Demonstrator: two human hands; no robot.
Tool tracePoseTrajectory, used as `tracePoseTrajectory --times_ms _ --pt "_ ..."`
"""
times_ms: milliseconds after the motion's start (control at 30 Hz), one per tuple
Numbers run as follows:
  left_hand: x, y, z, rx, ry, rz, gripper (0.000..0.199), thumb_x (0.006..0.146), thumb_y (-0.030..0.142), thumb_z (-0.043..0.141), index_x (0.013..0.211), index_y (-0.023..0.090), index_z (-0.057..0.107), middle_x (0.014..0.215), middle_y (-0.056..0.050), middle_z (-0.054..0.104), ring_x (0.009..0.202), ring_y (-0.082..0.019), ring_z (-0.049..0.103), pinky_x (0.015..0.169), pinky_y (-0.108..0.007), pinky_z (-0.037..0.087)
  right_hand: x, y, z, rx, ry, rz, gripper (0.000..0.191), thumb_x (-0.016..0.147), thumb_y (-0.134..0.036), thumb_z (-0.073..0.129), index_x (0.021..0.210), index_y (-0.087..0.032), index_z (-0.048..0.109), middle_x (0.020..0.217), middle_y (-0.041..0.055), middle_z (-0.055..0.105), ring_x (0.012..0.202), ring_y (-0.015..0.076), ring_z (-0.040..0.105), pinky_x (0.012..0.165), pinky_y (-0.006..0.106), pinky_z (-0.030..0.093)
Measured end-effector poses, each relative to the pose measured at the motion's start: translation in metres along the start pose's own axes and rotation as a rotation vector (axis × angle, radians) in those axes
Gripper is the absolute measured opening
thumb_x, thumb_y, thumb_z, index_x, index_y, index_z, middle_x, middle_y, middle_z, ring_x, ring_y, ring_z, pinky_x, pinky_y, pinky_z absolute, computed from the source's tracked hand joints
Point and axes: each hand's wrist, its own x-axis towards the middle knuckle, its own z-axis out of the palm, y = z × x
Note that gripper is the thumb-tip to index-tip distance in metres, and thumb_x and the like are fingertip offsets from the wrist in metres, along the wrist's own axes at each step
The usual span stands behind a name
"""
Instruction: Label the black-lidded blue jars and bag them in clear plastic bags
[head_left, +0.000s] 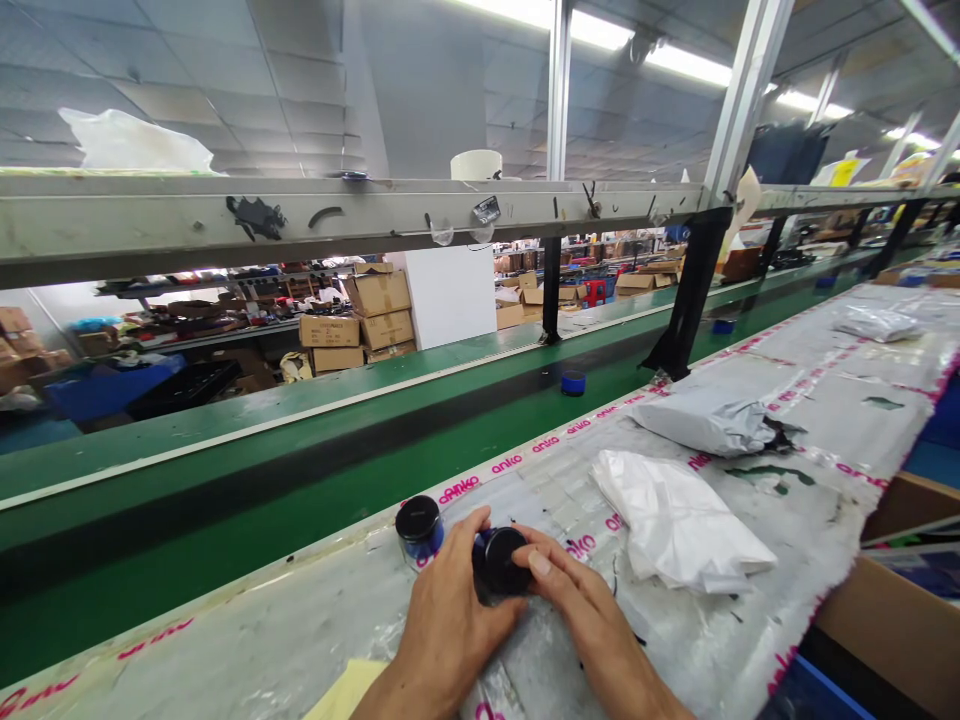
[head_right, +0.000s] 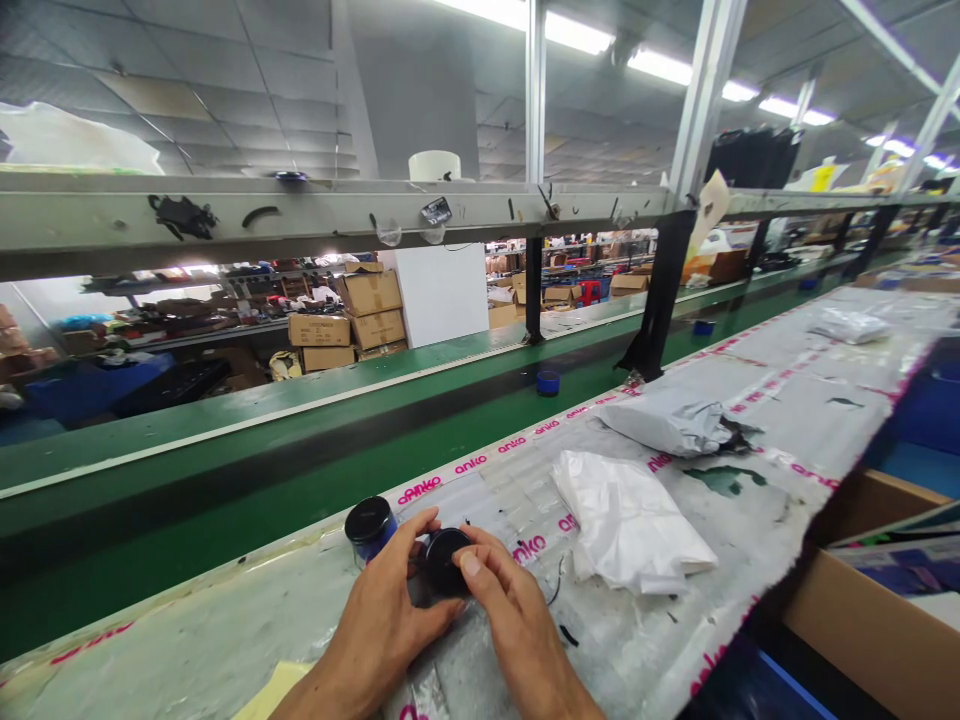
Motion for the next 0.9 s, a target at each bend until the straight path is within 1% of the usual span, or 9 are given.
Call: tracePoseTrajectory --times_ms 67,100,200,300,467,567,700,800,900 --pt "-0.001 0.0 -0.001 0.012 0.001 0.035 0.075 0.067 0.026 0.077 0.138 0.023 0.052 0.14 -0.01 0.059 0.125 -0.034 0.058 0.108 -0.051 0.046 0.0 0.0 0.0 -0.008 0.01 0.007 0.045 0.093 -0.057 0.058 0.119 -0.023 0.073 0.145 0.0066 0.058 0.138 0.0296 0.047 0.12 0.046 0.031" --pt "-0.002 0.0 -0.001 0.006 0.005 0.051 0.07 0.072 0.03 0.076 0.137 0.023 0.052 0.14 -0.01 0.059 0.125 -0.034 0.058 0.108 -0.051 0.045 -0.001 -0.001 0.0 -0.004 0.013 0.011 0.045 0.093 -0.057 0.058 0.12 -0.024 0.072 0.144 0.0064 0.059 0.137 0.0293 0.048 0.12 0.046 0.031" --pt "-0.003 -0.002 -0.003 -0.034 0.009 0.061 0.053 0.087 0.037 0.063 0.137 0.024 0.053 0.14 -0.01 0.059 0.125 -0.031 0.058 0.107 -0.049 0.045 0.0 -0.001 0.0 0.026 -0.003 0.021 0.048 0.093 -0.057 0.058 0.128 -0.025 0.068 0.139 0.0069 0.063 0.132 0.0288 0.053 0.118 0.045 0.034" --pt "-0.003 -0.004 -0.004 -0.047 -0.006 0.043 0.046 0.093 0.037 0.055 0.137 0.024 0.052 0.141 -0.009 0.057 0.126 -0.03 0.056 0.109 -0.048 0.044 -0.001 -0.001 0.0 0.046 -0.027 0.019 0.049 0.094 -0.056 0.057 0.131 -0.025 0.066 0.136 0.0071 0.066 0.129 0.0281 0.057 0.117 0.045 0.036" --pt "-0.001 -0.005 -0.002 -0.112 -0.018 0.021 0.046 0.094 0.036 0.053 0.138 0.025 0.049 0.144 -0.008 0.054 0.13 -0.028 0.053 0.112 -0.047 0.04 -0.002 -0.002 0.001 0.034 0.007 0.041 0.049 0.092 -0.058 0.059 0.129 -0.027 0.067 0.136 0.006 0.066 0.128 0.028 0.057 0.116 0.044 0.037" --pt "0.001 -0.005 0.0 -0.207 -0.025 -0.017 0.047 0.093 0.034 0.054 0.138 0.024 0.047 0.143 -0.009 0.054 0.124 -0.027 0.057 0.108 -0.046 0.044 -0.004 0.002 0.003 0.007 0.075 0.059 0.053 0.089 -0.063 0.06 0.126 -0.027 0.069 0.14 0.0062 0.063 0.128 0.0299 0.057 0.115 0.045 0.039" --pt "0.003 -0.003 0.0 -0.3 -0.044 -0.039 0.046 0.09 0.032 0.056 0.136 0.024 0.048 0.14 -0.01 0.056 0.114 -0.025 0.062 0.101 -0.041 0.05 -0.003 0.01 0.004 0.036 0.135 0.061 0.053 0.088 -0.068 0.057 0.114 -0.024 0.074 0.148 0.0065 0.055 0.131 0.0322 0.053 0.112 0.046 0.044" --pt "0.003 -0.003 0.0 -0.327 -0.042 -0.061 0.045 0.089 0.03 0.056 0.133 0.023 0.049 0.138 -0.01 0.056 0.112 -0.024 0.062 0.098 -0.04 0.051 -0.002 0.014 0.002 0.09 0.194 0.08 0.058 0.088 -0.069 0.055 0.12 -0.023 0.07 0.146 0.0088 0.056 0.131 0.0337 0.053 0.103 0.047 0.051" --pt "0.004 -0.006 -0.001 -0.362 -0.056 -0.056 0.045 0.089 0.033 0.058 0.132 0.023 0.05 0.137 -0.011 0.056 0.111 -0.024 0.062 0.095 -0.038 0.051 0.0 0.013 0.0 0.096 0.215 0.108 0.059 0.087 -0.068 0.056 0.124 -0.023 0.066 0.138 0.0103 0.062 0.127 0.033 0.056 0.095 0.046 0.055"
